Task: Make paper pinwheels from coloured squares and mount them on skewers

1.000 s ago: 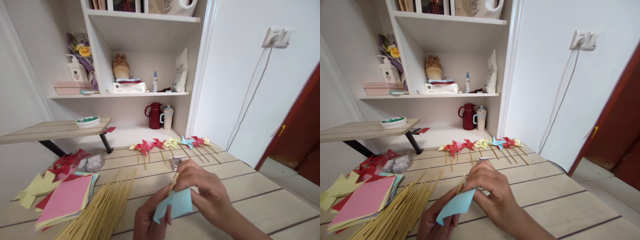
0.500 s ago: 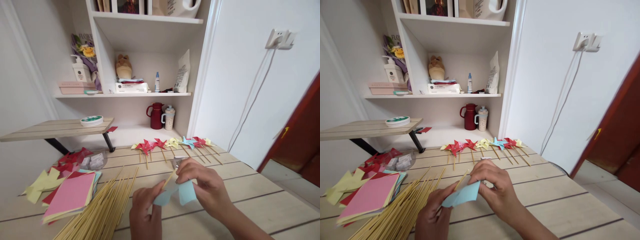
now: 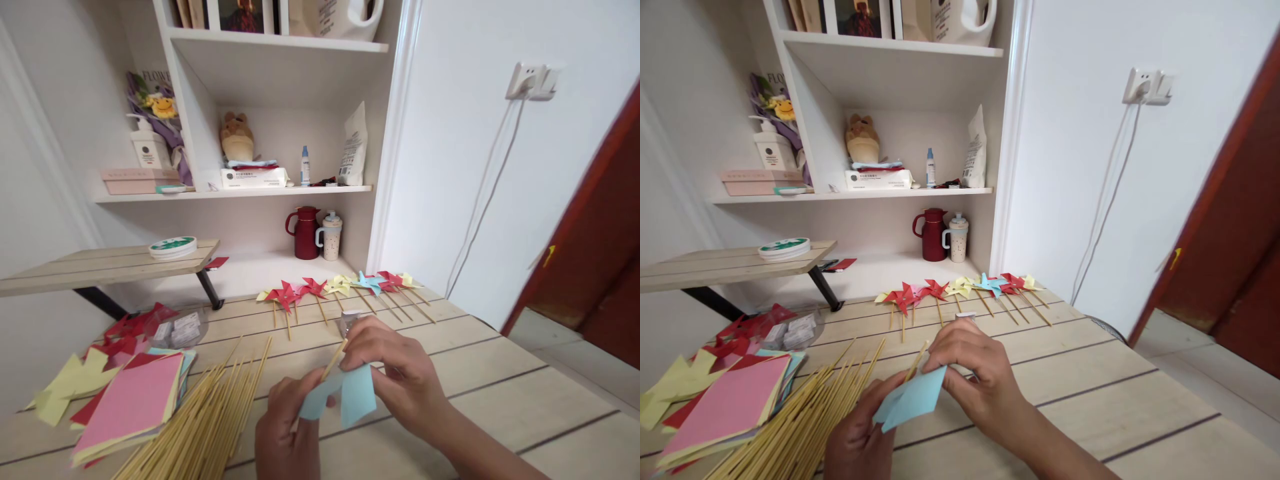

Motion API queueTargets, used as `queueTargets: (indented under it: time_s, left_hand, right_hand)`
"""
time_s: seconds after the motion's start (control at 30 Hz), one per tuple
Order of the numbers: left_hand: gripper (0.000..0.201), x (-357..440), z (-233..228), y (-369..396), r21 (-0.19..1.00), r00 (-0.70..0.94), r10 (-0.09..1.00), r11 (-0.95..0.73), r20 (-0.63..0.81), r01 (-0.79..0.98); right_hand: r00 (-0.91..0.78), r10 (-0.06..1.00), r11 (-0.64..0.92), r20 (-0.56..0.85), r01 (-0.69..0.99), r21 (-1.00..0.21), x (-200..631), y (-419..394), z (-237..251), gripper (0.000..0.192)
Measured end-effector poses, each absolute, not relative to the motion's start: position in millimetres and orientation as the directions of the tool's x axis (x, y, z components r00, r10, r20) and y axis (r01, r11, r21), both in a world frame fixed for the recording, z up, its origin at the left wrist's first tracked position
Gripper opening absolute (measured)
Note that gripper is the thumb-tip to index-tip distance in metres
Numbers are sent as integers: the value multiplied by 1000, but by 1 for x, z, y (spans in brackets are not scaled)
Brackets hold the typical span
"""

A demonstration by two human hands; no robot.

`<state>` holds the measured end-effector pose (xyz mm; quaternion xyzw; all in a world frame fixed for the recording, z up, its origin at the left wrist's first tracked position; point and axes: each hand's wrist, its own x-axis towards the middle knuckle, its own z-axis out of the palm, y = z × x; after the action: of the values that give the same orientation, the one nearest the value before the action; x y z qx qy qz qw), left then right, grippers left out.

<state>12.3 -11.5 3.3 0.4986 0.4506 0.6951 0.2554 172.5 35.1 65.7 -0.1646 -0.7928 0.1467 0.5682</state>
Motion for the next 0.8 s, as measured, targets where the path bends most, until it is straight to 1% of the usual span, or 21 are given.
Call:
queueTargets:
  time_s: [0.2, 0.37, 0.53, 0.8]
  left_hand:
    - [28, 13, 10, -13, 890, -312, 840, -452, 445, 52]
    - [22, 13, 10, -14, 887, -322, 837, -461, 443, 22]
    - [21, 13, 9, -15, 897, -299, 853, -442, 428, 23]
    - [33, 16, 13, -16, 914, -283, 875, -406, 393, 11]
  right_hand:
    - [-281, 419, 907, 864, 79, -414, 173, 34, 68, 16]
    - [-286, 429, 902, 857, 83, -423, 174, 35, 66, 18]
    - [-285, 426, 902, 859, 68, -426, 175, 35, 65, 18]
    - [-269, 425, 904, 864, 79, -420, 174, 33, 69, 18]
